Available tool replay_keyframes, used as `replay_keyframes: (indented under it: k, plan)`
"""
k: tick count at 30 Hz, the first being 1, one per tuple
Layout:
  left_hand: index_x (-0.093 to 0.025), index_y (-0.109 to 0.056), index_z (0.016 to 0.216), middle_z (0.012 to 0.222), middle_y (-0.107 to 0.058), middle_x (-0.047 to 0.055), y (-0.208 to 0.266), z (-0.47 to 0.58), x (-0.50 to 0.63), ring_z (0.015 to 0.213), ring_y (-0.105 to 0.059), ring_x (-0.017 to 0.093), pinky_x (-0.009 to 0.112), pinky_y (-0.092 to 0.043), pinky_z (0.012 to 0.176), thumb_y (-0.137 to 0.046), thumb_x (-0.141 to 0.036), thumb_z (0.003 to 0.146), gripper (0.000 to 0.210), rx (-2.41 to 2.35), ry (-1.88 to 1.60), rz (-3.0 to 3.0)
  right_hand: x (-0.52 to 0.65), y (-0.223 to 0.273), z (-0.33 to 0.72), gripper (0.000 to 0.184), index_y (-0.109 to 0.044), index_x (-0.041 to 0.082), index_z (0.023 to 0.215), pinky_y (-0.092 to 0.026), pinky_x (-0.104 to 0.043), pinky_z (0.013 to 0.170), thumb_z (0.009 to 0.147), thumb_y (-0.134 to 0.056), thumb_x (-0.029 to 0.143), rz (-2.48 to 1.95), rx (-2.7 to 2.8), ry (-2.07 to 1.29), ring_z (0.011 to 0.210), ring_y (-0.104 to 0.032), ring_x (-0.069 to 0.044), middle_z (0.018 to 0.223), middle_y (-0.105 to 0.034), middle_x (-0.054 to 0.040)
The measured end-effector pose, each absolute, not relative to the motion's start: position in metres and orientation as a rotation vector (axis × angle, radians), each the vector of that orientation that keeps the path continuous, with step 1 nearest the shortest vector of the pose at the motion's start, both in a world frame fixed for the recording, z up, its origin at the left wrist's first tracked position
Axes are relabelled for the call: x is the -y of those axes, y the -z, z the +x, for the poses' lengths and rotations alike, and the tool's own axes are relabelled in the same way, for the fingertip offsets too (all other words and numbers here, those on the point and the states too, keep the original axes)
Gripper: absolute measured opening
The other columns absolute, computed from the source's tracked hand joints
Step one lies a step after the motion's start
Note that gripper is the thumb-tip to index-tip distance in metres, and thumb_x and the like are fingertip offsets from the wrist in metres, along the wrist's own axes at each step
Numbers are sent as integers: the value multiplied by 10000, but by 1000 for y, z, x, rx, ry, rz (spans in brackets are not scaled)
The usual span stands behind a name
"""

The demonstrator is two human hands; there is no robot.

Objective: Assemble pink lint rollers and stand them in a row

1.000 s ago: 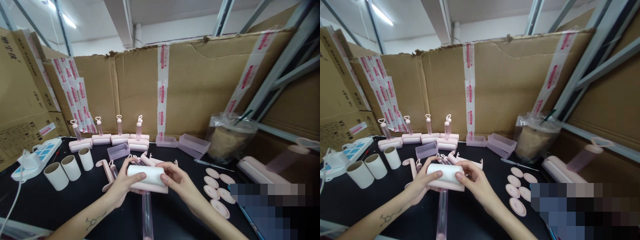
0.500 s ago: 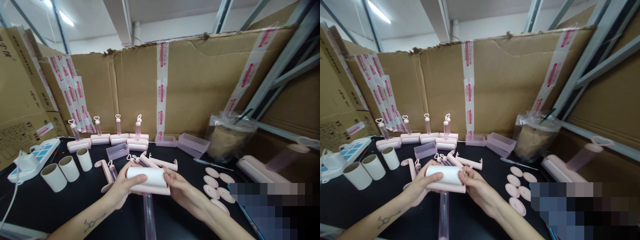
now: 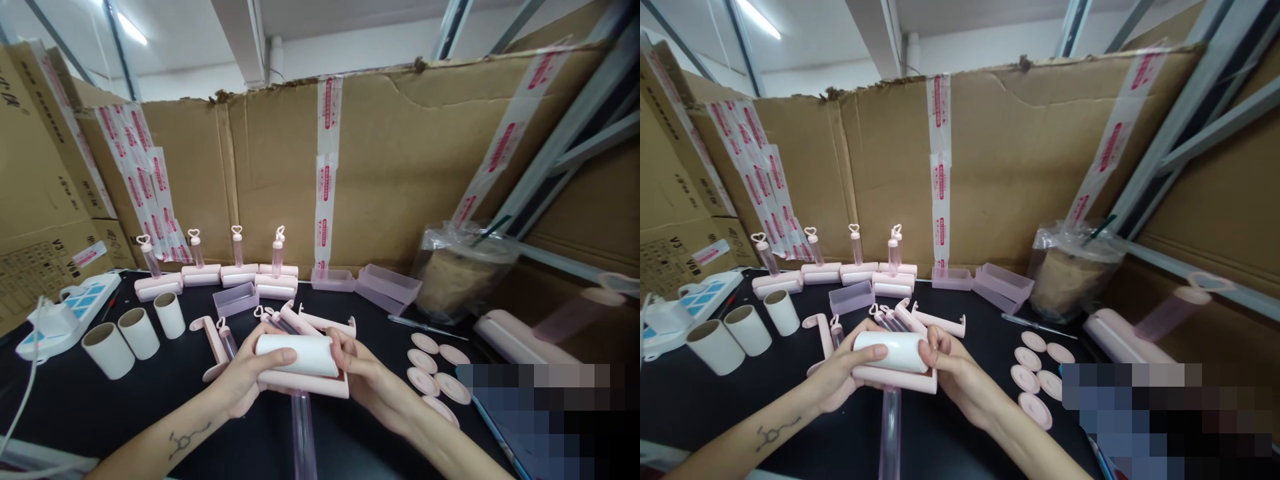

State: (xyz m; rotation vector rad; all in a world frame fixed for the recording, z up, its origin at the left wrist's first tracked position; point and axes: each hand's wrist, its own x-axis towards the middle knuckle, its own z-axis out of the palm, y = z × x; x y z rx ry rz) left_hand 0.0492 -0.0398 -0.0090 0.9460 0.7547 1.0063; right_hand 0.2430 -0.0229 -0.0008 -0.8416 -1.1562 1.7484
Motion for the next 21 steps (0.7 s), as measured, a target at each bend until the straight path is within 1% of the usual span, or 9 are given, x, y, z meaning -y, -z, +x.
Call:
replay_keyframes:
  k: [5, 11, 14, 17, 19, 21]
  plan:
    - [-202, -456, 832, 839, -572, 6, 11, 47, 37, 783, -603, 198, 341, -567, 566, -728, -259, 685, 315, -755, -1030, 968, 21, 0, 243, 455, -372, 201, 579, -279, -228, 517, 620, -755, 443, -830, 1237, -1703, 544, -371, -106, 564, -421, 49]
    - [-193, -461, 846, 850, -585, 19, 14, 43, 33, 782, -616, 200, 323, -562, 581, -722, -273, 696, 312, -767, -1033, 974, 13, 9, 249, 375, -421, 203, 667, -296, -234, 540, 737, -657, 486, -872, 1614, -1286, 600, -409, -117, 637, -461, 36]
    - [-193, -460, 846, 853, -587, 19, 13, 43, 33, 788, -619, 203, 325, -563, 579, -722, -274, 697, 312, -775, -1041, 977, 12, 11, 255, 299, -410, 223, 779, -340, -253, 583, 814, -573, 471, -925, 1754, -1068, 614, -442, -125, 661, -454, 44]
    - [-195, -461, 848, 849, -592, 17, 12, 44, 34, 795, -621, 203, 321, -562, 582, -719, -268, 699, 307, -785, -1044, 970, 13, 10, 258, 263, -409, 238, 869, -374, -273, 631, 823, -575, 437, -984, 1794, -869, 627, -472, -135, 651, -438, 55]
    - [-194, -464, 852, 853, -596, 19, 13, 44, 33, 808, -624, 209, 331, -564, 599, -715, -266, 702, 301, -784, -1037, 961, 13, 10, 257, 260, -453, 237, 966, -393, -281, 640, 836, -552, 439, -969, 1834, -872, 660, -498, -144, 716, -484, 29]
    - [-193, -467, 857, 855, -599, 22, 15, 45, 33, 815, -627, 214, 340, -564, 609, -705, -270, 710, 290, -784, -1031, 953, 13, 12, 256, 297, -493, 231, 1055, -402, -273, 608, 854, -517, 449, -938, 1852, -958, 674, -509, -146, 815, -524, -8]
